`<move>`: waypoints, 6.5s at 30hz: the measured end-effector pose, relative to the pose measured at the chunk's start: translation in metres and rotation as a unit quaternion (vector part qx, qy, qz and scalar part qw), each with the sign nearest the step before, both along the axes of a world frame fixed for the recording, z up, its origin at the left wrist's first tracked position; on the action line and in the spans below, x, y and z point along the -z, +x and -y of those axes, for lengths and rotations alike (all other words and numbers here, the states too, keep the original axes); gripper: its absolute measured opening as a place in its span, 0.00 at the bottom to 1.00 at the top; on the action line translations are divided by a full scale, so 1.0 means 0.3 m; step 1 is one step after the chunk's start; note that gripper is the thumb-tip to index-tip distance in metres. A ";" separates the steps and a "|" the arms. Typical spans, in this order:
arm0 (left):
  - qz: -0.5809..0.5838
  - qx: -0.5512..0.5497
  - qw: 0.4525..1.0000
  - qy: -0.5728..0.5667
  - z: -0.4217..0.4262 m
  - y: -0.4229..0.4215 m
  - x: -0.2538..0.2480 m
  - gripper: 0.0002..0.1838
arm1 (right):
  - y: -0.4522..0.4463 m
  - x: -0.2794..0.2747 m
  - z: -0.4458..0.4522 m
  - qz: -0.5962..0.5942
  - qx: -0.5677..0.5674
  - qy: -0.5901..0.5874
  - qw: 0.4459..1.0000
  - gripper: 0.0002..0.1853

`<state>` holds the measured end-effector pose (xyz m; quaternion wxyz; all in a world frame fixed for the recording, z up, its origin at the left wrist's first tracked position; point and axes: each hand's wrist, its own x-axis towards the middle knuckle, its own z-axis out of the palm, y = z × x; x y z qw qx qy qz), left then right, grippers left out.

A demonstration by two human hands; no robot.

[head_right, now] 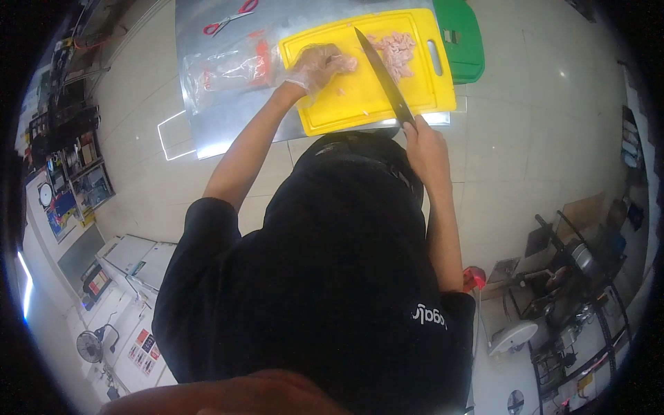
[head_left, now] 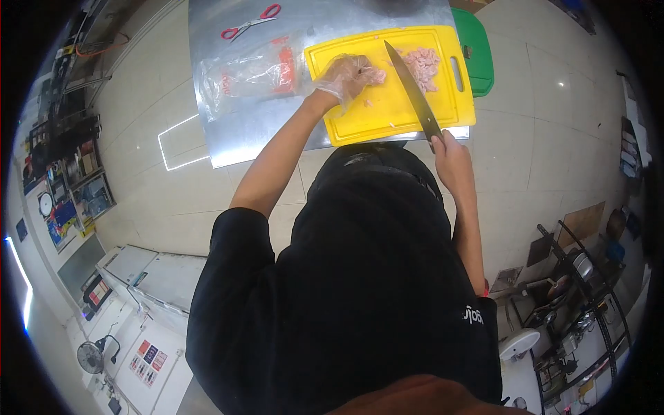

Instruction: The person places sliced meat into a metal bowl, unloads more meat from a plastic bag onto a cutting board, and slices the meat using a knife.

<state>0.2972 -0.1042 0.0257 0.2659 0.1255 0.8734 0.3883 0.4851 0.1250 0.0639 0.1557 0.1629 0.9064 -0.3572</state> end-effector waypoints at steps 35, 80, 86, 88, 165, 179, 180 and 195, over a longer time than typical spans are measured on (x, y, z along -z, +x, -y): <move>-0.251 0.055 0.966 0.023 -0.006 0.131 0.183 0.21 | -0.029 -0.086 0.024 -0.042 -0.031 0.045 0.998 0.15; -0.166 0.132 0.974 0.084 -0.039 0.059 0.139 0.15 | 0.029 -0.004 0.017 -0.041 0.019 0.013 0.999 0.14; -0.210 0.174 0.962 0.017 -0.046 0.055 0.133 0.16 | 0.039 0.008 0.001 -0.048 0.030 0.001 0.998 0.13; -0.218 0.175 0.960 0.009 -0.044 0.059 0.132 0.17 | 0.049 0.010 0.000 -0.042 0.034 0.000 0.999 0.13; -0.391 0.039 0.918 0.062 -0.024 0.150 0.176 0.07 | 0.065 0.036 -0.050 0.044 -0.071 0.056 0.995 0.15; -0.048 -0.236 0.969 0.062 0.046 0.179 0.128 0.11 | 0.087 0.078 -0.034 0.050 -0.047 0.034 0.997 0.15; -0.054 -0.208 0.975 0.062 0.035 0.167 0.081 0.11 | 0.088 0.073 -0.032 0.032 -0.047 0.031 0.998 0.15; -0.428 0.215 0.870 -0.120 0.074 0.245 0.175 0.14 | 0.093 0.064 -0.015 0.054 -0.032 0.049 0.997 0.16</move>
